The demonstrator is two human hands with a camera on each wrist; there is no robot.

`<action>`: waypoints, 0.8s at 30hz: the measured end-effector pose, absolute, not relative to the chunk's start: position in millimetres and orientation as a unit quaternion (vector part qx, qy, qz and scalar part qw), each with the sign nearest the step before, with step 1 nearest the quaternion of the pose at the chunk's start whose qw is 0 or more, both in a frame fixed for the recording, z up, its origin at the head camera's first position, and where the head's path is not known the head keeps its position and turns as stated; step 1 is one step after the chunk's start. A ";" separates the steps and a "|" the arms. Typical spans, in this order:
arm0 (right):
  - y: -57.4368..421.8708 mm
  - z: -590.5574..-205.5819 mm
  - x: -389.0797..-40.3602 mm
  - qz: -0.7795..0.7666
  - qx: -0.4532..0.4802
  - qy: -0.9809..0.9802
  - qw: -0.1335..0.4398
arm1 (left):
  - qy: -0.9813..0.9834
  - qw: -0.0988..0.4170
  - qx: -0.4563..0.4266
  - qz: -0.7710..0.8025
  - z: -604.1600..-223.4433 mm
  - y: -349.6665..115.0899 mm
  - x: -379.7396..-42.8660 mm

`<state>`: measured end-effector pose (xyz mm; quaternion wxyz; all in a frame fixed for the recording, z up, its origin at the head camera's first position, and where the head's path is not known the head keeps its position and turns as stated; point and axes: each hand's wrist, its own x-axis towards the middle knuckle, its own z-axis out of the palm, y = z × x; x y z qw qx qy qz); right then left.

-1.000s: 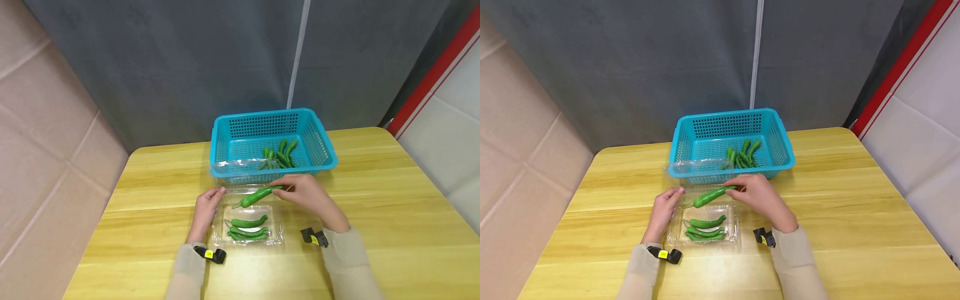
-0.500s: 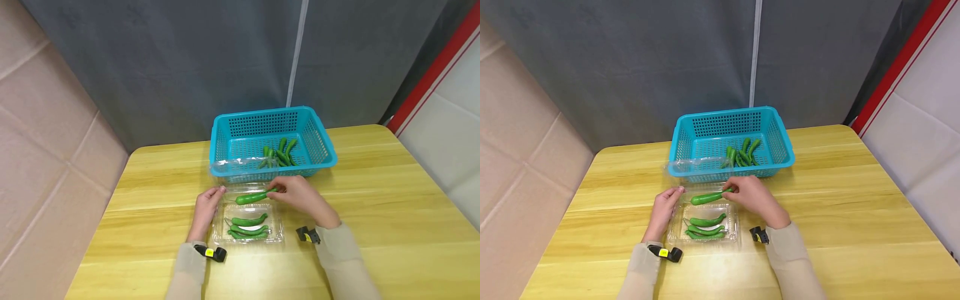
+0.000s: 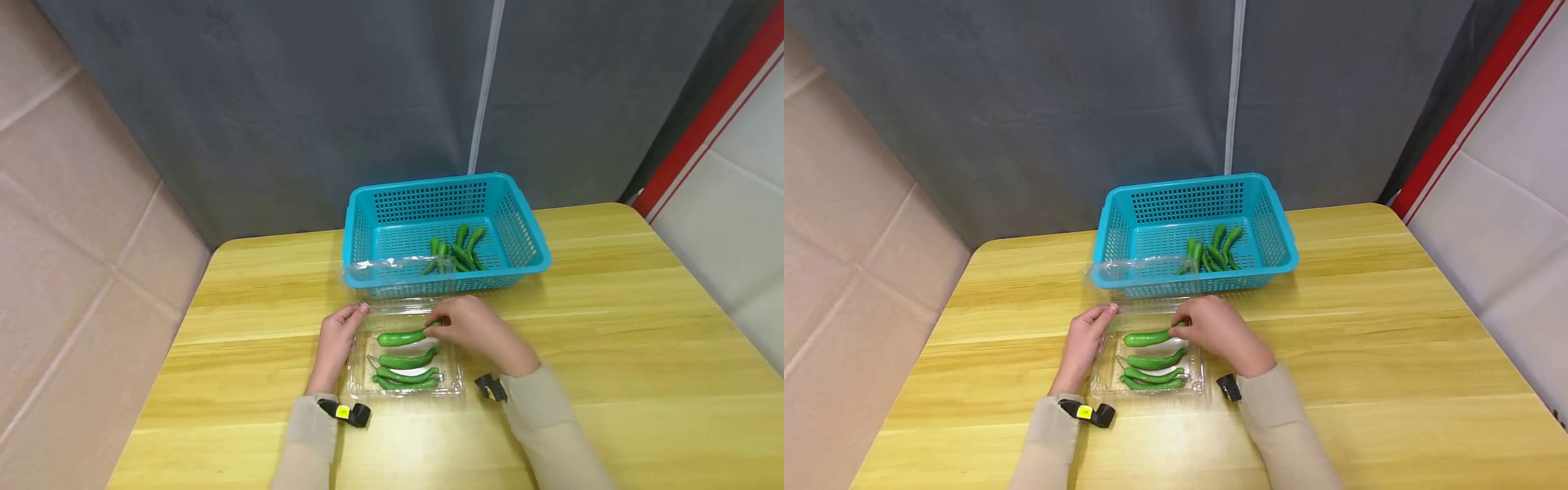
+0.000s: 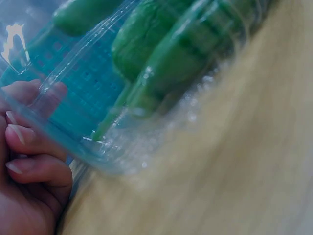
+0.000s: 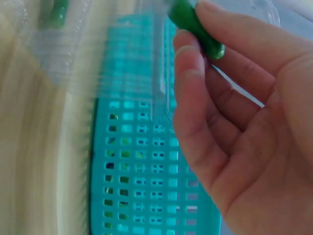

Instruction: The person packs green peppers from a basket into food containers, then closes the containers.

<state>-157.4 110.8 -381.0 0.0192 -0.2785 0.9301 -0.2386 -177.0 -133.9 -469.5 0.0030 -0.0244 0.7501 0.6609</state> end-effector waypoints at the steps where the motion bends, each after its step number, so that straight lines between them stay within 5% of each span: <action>1: 109.4 -382.1 -156.9 -0.236 -0.280 0.930 0.019 | 0.752 0.001 -0.025 0.658 -470.4 -133.8 -177.3; 24: 95.0 -394.0 -151.7 -0.182 -0.273 0.944 0.027 | 0.763 0.015 -0.012 0.647 -443.3 -130.3 -167.4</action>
